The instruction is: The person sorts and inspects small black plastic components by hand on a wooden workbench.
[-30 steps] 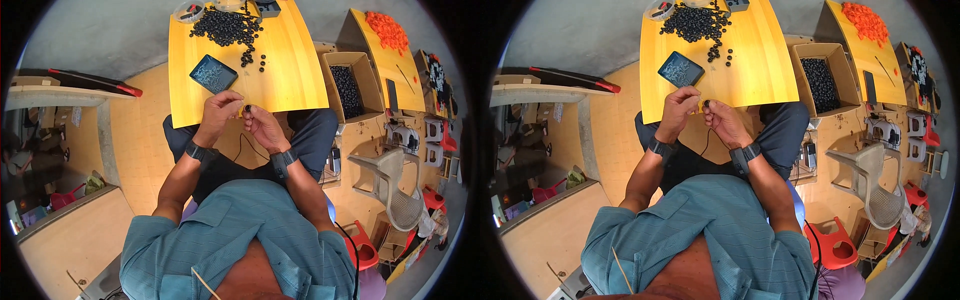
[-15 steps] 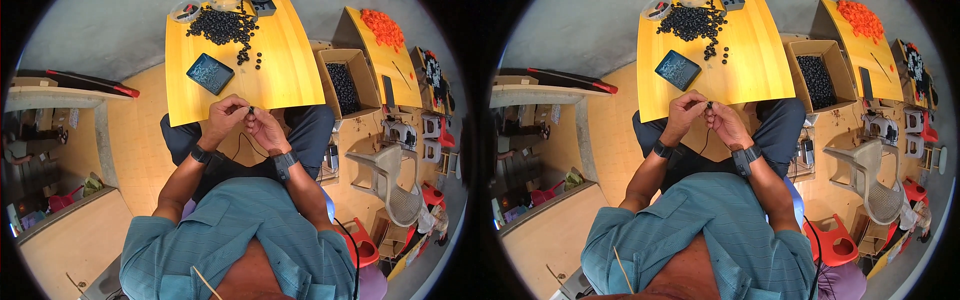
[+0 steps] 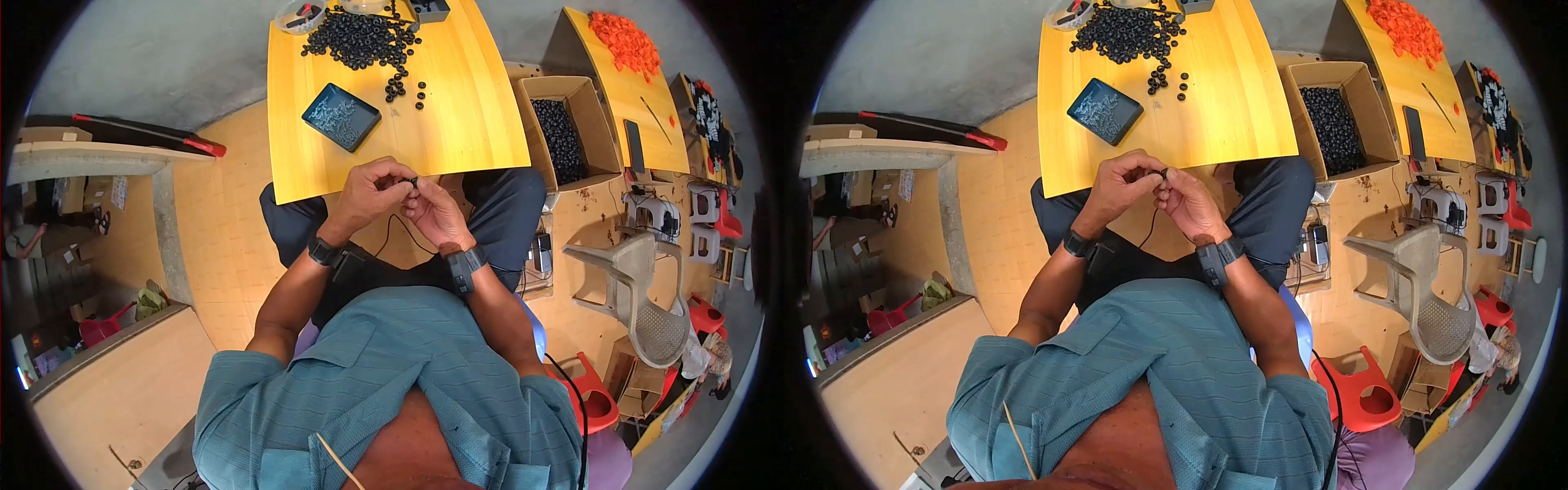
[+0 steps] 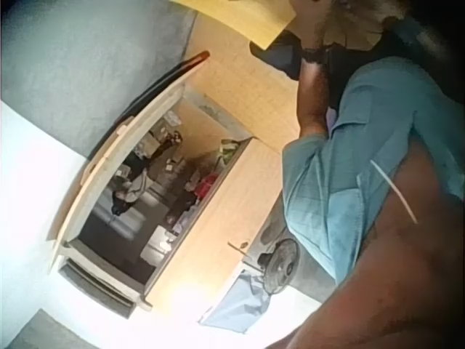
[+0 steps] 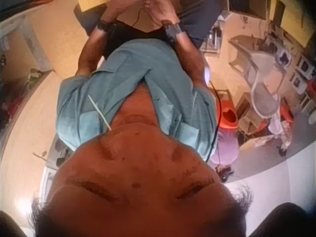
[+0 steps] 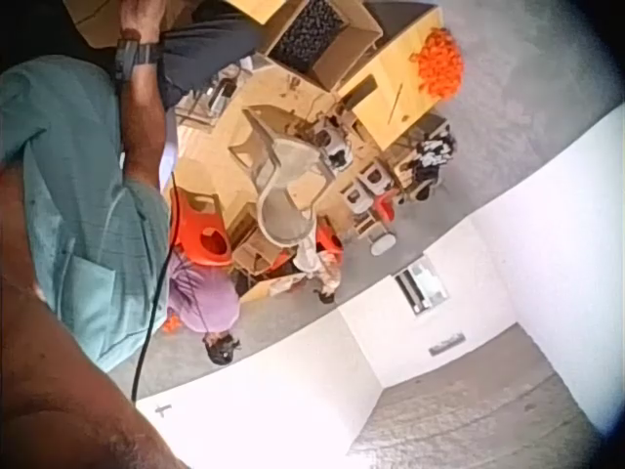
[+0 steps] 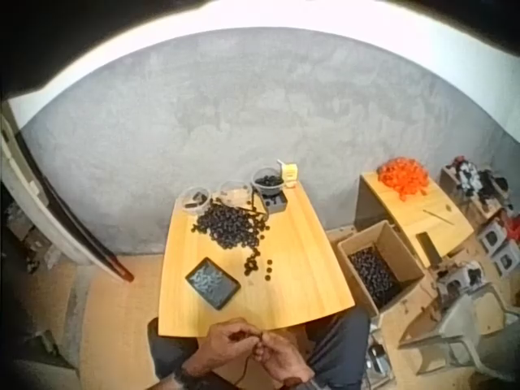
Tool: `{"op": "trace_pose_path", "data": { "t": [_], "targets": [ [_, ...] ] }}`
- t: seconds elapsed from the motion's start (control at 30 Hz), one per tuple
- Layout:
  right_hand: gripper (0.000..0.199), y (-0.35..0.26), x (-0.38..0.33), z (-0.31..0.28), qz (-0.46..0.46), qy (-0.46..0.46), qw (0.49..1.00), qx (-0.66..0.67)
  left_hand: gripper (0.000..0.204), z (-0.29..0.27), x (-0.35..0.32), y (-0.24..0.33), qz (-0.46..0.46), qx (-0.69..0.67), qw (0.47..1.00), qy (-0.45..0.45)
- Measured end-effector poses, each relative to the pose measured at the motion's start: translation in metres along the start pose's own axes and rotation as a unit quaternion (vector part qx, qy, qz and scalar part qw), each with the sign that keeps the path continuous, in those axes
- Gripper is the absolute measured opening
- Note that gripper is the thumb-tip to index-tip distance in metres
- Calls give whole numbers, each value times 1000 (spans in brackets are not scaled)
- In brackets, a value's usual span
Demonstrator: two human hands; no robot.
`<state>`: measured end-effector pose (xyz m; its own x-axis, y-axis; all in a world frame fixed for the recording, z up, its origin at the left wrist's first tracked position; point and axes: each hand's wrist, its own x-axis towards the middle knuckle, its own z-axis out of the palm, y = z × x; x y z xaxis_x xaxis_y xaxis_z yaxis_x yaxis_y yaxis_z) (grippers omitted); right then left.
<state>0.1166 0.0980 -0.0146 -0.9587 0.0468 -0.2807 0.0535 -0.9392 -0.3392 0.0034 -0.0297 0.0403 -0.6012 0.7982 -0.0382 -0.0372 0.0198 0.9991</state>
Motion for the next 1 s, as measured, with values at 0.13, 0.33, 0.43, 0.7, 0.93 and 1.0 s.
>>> {"op": "trace_pose_path", "data": {
  "t": [0.13,0.33,0.43,0.7,0.93,1.0],
  "targets": [
    [18,1,2,-2,11,-1,999,47,9,-2,-3,0,-23,-69,997,17],
    [19,0,1,-2,13,-27,998,57,13,-6,-10,2,-17,-25,999,46],
    [19,0,0,0,12,-32,998,53,16,-6,-10,0,8,-19,998,51],
    [21,2,1,-4,8,-23,999,30,17,-4,-12,-3,-22,-64,996,63],
    [21,5,2,-7,-13,-25,999,26,17,0,-10,6,20,89,995,50],
    [20,6,2,-7,-24,-10,1000,17,18,2,-9,7,50,170,983,48]
  ]
}}
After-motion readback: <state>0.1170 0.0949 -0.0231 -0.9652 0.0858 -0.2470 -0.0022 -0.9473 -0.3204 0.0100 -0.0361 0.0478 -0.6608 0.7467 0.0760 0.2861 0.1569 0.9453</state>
